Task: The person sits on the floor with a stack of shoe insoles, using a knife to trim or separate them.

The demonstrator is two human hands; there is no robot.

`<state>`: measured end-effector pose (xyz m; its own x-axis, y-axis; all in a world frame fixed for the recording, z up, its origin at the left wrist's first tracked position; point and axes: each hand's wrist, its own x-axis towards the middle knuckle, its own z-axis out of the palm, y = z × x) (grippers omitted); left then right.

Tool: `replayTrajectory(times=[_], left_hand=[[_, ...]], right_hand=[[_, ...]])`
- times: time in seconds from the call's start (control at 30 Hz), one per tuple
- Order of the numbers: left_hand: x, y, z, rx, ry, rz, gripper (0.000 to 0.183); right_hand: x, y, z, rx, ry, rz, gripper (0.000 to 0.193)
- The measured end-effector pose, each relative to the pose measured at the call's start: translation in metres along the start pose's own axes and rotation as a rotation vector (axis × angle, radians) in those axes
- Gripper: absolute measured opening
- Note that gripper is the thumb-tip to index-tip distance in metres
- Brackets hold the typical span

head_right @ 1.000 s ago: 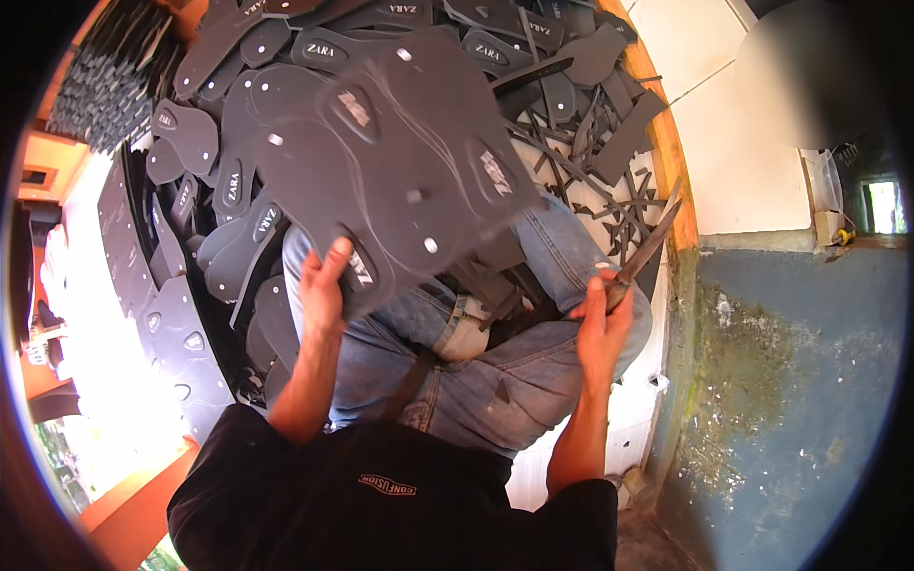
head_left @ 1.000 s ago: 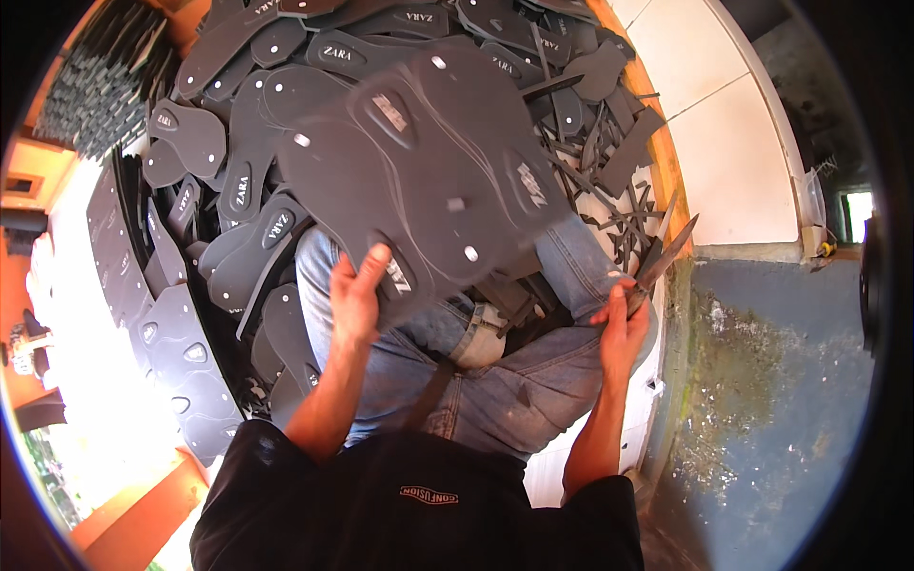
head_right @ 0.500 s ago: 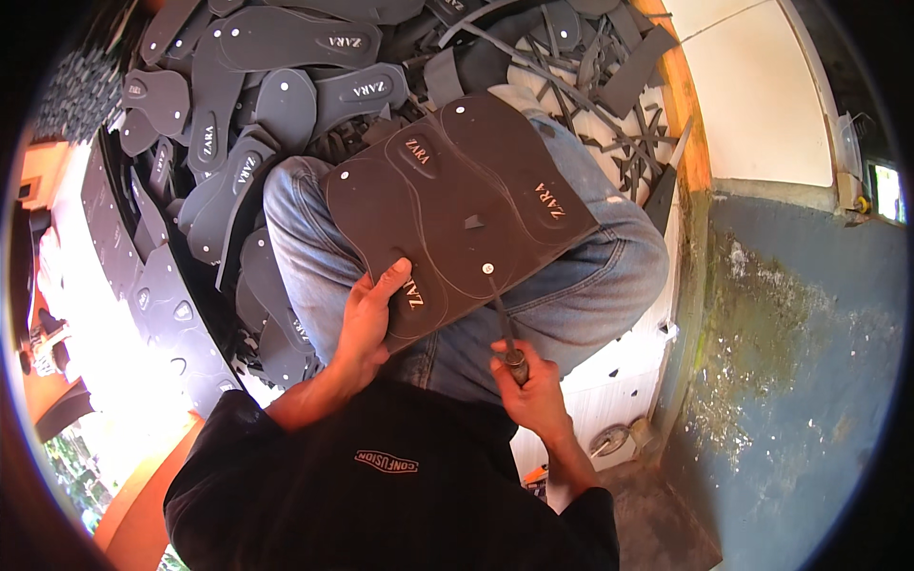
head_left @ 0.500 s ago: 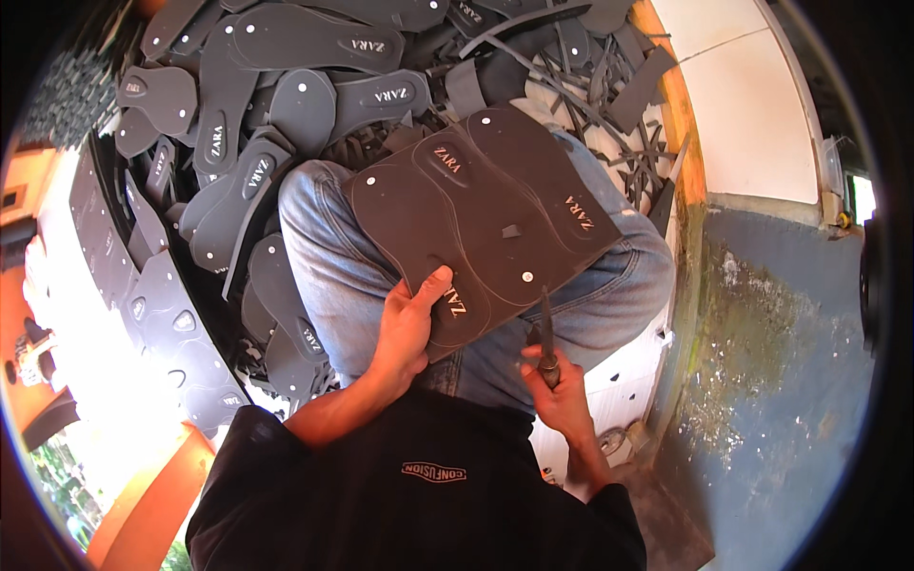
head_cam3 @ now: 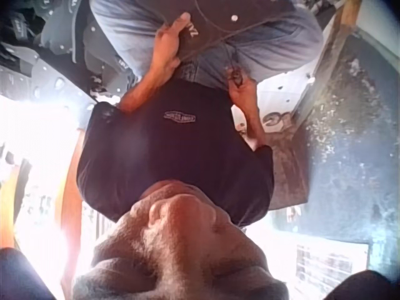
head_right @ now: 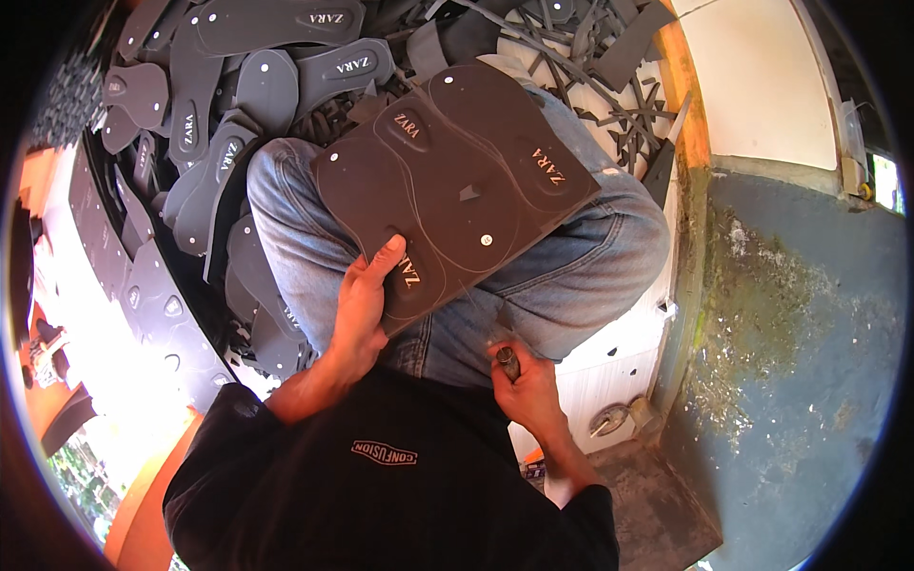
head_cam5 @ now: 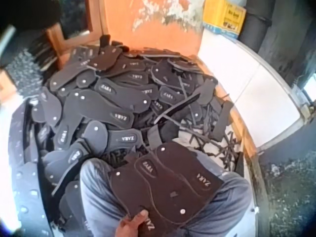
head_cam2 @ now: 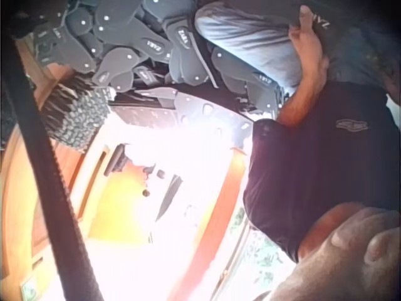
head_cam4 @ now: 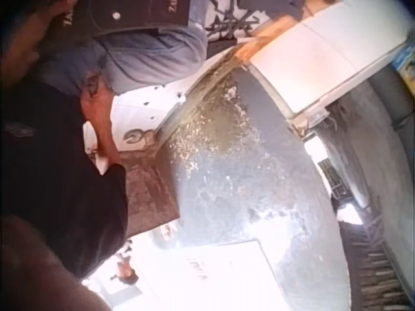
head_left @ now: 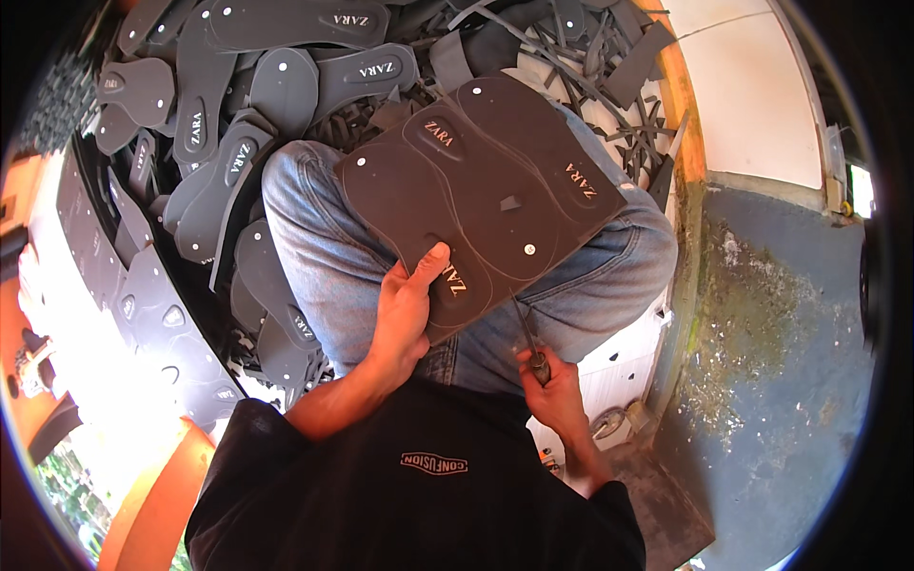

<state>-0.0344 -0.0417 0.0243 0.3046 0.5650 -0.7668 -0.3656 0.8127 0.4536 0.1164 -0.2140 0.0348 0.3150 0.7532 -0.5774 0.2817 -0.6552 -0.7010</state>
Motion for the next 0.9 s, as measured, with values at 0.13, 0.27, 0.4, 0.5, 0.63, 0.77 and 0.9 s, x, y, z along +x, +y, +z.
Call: replayTrajectory(times=[0.13, 0.27, 0.4, 0.5, 0.63, 0.77, 0.9], left_hand=[[0.001, 0.001, 0.000, -0.003, 0.004, 0.005, 0.036], [0.002, 0.002, -0.001, -0.018, 0.010, 0.001, 0.034], [0.000, 0.005, 0.000, -0.029, 0.020, -0.016, 0.030], [0.000, 0.005, -0.003, 0.000, 0.031, -0.027, 0.030], [0.001, 0.003, -0.006, 0.018, 0.036, -0.007, 0.030], [0.001, 0.004, -0.011, 0.055, 0.027, -0.037, 0.029], [0.000, 0.006, -0.010, 0.061, 0.046, -0.036, 0.030]], right_hand=[[0.000, 0.003, 0.000, -0.021, 0.011, -0.023, 0.010], [0.001, 0.001, 0.001, -0.042, 0.024, -0.032, 0.011], [0.002, -0.007, 0.001, -0.088, 0.011, 0.038, 0.012], [0.004, -0.003, 0.003, -0.133, 0.023, 0.006, 0.011], [0.008, 0.003, 0.009, -0.146, 0.047, -0.049, 0.008], [0.011, -0.001, 0.010, -0.179, 0.043, -0.051, 0.005], [0.019, -0.006, 0.011, -0.206, 0.007, -0.029, 0.004]])
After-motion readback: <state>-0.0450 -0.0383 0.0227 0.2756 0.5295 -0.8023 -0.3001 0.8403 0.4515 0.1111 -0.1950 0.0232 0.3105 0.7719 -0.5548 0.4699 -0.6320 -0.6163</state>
